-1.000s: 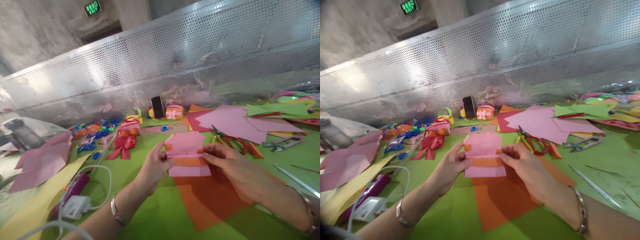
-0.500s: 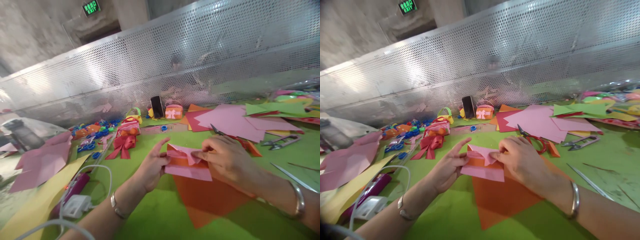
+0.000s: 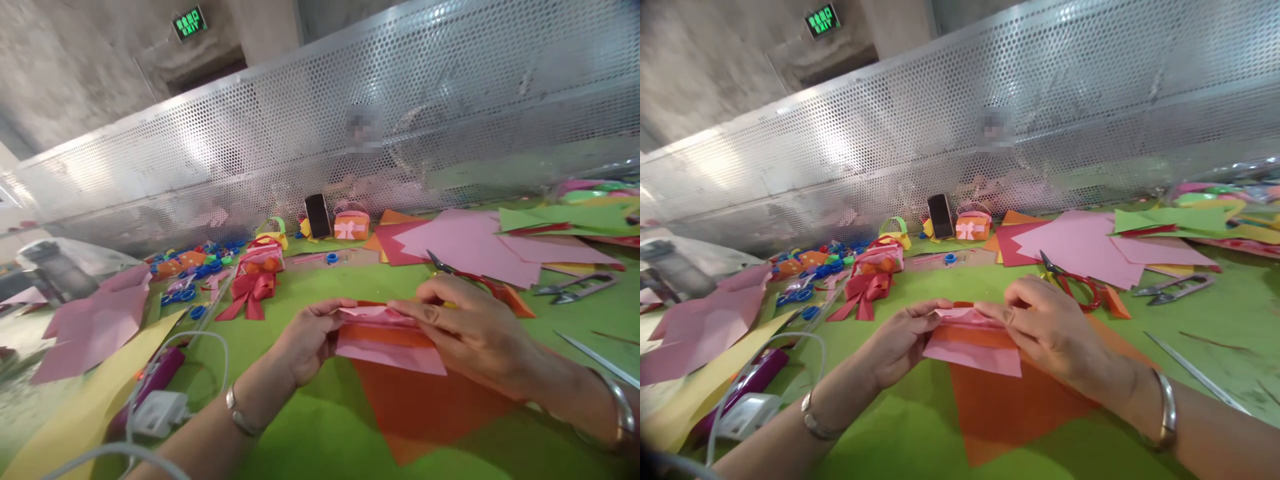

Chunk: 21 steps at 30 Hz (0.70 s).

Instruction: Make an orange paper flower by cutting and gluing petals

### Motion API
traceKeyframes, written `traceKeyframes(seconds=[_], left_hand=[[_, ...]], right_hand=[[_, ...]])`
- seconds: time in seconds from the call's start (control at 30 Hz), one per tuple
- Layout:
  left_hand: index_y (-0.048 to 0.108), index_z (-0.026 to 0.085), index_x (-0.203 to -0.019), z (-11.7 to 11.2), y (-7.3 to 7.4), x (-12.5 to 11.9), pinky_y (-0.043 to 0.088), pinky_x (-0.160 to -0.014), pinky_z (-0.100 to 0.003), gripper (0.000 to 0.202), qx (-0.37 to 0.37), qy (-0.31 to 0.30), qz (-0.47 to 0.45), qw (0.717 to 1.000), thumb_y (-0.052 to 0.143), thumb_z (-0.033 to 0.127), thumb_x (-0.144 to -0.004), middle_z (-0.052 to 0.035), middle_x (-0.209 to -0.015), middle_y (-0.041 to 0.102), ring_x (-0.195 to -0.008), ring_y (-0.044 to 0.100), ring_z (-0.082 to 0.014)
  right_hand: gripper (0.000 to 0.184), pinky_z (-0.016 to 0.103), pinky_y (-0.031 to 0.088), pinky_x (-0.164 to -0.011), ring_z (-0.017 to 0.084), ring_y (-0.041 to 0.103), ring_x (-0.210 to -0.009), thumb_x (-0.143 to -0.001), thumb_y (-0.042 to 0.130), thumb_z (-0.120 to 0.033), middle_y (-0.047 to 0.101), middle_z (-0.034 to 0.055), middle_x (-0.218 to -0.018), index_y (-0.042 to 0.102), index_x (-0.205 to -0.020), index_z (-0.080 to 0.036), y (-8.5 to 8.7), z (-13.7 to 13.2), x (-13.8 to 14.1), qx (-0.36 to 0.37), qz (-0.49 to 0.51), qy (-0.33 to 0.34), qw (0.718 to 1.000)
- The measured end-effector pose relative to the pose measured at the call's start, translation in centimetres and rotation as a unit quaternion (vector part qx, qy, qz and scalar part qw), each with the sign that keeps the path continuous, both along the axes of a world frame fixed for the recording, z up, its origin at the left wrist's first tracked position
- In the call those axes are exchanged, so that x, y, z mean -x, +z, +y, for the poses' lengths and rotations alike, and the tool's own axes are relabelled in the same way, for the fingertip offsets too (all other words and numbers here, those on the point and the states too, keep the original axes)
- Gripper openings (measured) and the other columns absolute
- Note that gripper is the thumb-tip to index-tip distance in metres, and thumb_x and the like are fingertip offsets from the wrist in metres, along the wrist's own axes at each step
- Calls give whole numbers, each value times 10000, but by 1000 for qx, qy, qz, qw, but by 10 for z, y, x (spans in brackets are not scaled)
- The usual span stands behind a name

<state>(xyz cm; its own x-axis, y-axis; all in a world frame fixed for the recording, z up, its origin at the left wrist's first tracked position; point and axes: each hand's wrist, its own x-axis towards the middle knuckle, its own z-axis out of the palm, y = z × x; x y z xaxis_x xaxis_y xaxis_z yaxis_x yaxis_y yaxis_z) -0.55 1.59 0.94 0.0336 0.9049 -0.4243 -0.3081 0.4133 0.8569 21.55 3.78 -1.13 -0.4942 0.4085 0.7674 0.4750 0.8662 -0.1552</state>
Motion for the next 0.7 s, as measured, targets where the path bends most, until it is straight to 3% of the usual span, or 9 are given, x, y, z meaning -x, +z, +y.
traceKeyframes(seconds=[0.2,0.33,0.47,0.57,0.63,0.7], left_hand=[[676,140,-786,2,-3,4,519,-493,-204,189,27,-7,-40,999,573,-18,-776,-24,-661,675,-509,631,-117],[692,120,-890,2,-1,4,542,-602,-221,248,29,-21,-60,998,537,-19,-754,-61,-774,706,-626,671,-135],[663,144,-1062,-1,6,4,536,-627,-281,253,46,-62,-82,994,560,192,-836,-85,-821,702,-679,683,-187],[587,199,-1232,-4,9,3,526,-630,-306,402,58,-86,-83,991,558,415,-895,-77,-843,694,-692,681,-199],[562,221,-1269,-6,8,2,530,-656,-313,443,55,-96,-72,991,588,441,-886,-81,-941,697,-727,679,-189],[591,219,-1231,-7,5,2,537,-707,-319,418,41,-102,-59,992,671,341,-839,-84,-1057,689,-791,676,-182]], right_hand=[[349,267,456,-575,159,546,-653,-877,527,-149,580,17,-709,776,-969,-377,2,-4,-1,39,45,45,997],[369,253,444,-556,152,538,-674,-903,536,-149,535,14,-772,745,-1064,-408,-6,-3,-2,95,78,47,991],[399,268,432,-570,152,540,-695,-919,541,-160,521,6,-843,697,-1139,-454,-14,-2,-4,128,96,41,986],[405,258,406,-543,136,527,-667,-917,549,-151,515,-7,-842,697,-1128,-463,-15,-1,-3,124,120,36,984],[406,255,396,-539,128,516,-654,-917,547,-143,511,-10,-838,702,-1116,-461,-14,-1,-2,122,123,30,984],[386,262,403,-544,135,523,-662,-918,538,-147,519,-2,-834,722,-1083,-443,-13,-2,-1,135,121,34,983]])
